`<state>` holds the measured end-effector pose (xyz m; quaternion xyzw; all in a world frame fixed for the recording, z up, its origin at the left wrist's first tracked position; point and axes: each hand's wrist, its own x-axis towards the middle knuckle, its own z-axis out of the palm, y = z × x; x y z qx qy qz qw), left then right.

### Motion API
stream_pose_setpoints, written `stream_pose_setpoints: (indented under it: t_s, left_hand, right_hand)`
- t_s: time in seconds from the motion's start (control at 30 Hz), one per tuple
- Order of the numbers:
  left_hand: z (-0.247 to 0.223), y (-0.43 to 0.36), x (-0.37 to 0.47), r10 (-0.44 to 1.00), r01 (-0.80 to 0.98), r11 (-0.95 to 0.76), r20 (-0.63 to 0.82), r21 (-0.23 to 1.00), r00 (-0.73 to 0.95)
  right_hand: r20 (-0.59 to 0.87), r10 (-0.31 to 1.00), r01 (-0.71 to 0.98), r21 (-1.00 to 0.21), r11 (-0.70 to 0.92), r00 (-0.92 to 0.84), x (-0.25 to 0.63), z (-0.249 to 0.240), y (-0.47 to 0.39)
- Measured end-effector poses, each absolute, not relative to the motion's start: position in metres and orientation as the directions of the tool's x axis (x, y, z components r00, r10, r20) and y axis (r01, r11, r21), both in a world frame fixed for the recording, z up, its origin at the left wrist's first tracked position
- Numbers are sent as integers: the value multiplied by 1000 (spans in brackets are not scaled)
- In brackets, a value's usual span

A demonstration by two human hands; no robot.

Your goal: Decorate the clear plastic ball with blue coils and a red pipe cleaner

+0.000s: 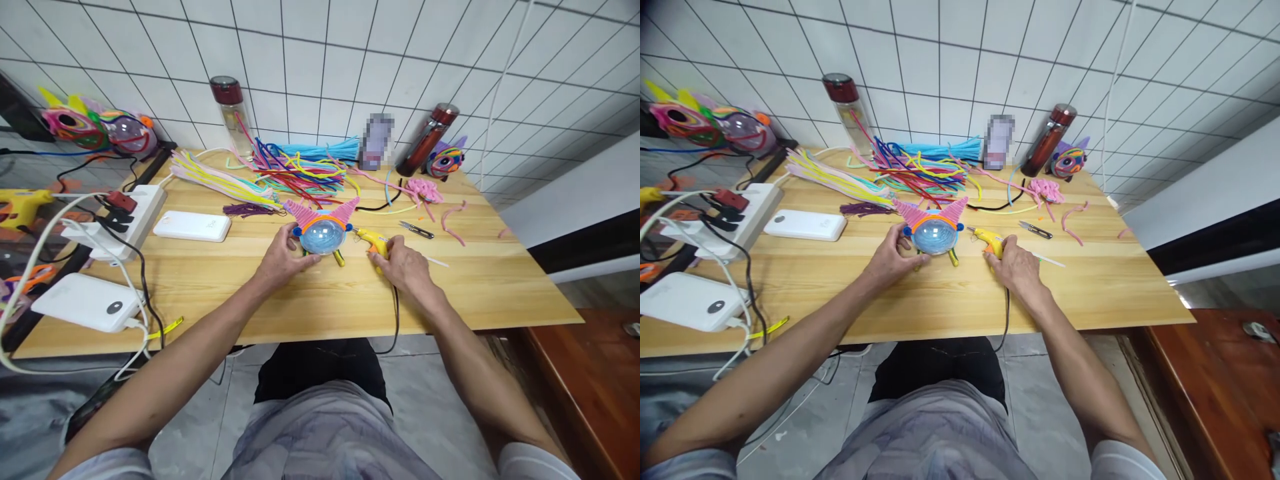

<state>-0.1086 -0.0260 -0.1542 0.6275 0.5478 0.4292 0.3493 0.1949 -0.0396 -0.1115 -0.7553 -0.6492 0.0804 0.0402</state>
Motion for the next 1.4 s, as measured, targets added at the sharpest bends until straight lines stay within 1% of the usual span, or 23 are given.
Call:
stream_pose_setpoints:
  t_s: [0.1, 0.3, 0.37, 0.43, 0.5, 0.57, 0.6, 0.63, 0.67, 0.7, 0.77, 0.87, 1.03, 1.23, 1.4]
  left_hand:
    - [-153, -28, -108, 984, 430, -173, 169, 886, 50]
    - [-152, -28, -107, 976, 472, -215, 201, 855, 80]
    - [-152, -28, -107, 973, 492, -228, 216, 840, 82]
    - [-152, -27, -106, 971, 509, -234, 226, 828, 80]
    - [-153, -26, -105, 970, 513, -237, 229, 825, 80]
    - [-154, -25, -105, 968, 512, -244, 236, 823, 83]
    - [-155, -24, -105, 967, 511, -250, 241, 822, 84]
    - [-157, -24, -105, 965, 508, -257, 249, 822, 85]
    - [-158, -23, -106, 963, 503, -265, 257, 823, 87]
    - [-160, -21, -106, 961, 497, -270, 263, 825, 86]
    - [-163, -19, -107, 959, 486, -275, 269, 829, 86]
    - [-164, -15, -108, 959, 494, -277, 268, 825, 91]
    - [-158, -13, -108, 962, 494, -272, 254, 826, 104]
    - [-155, -15, -108, 965, 506, -258, 247, 823, 90]
    - [-155, -16, -111, 968, 465, -250, 228, 849, 104]
  right_hand:
    - [-72, 985, 974, -152, -166, 157, 185, -117, -37]
    - [-3, 967, 960, -117, -254, 256, 200, -113, -29]
    - [40, 960, 956, -107, -273, 279, 203, -109, -31]
    - [125, 963, 966, -136, -221, 237, 199, -105, -34]
    - [184, 977, 968, -245, -58, 105, 187, -103, -38]
    - [143, 989, 889, -445, 105, -45, 169, -106, -37]
    - [96, 989, 818, -557, 145, -110, 160, -109, -35]
    - [52, 985, 738, -656, 156, -162, 152, -113, -32]
    - [25, 979, 665, -730, 155, -201, 144, -117, -28]
    - [16, 974, 604, -782, 152, -224, 138, -121, -23]
    - [35, 972, 529, -834, 156, -231, 131, -129, -14]
    - [69, 975, 499, -851, 167, -210, 130, -136, -4]
    - [132, 964, 469, -853, 228, -230, 132, -141, -3]
    - [152, 967, 486, -841, 236, -206, 131, -145, -4]
    - [160, 963, 480, -841, 249, -219, 130, -140, -7]
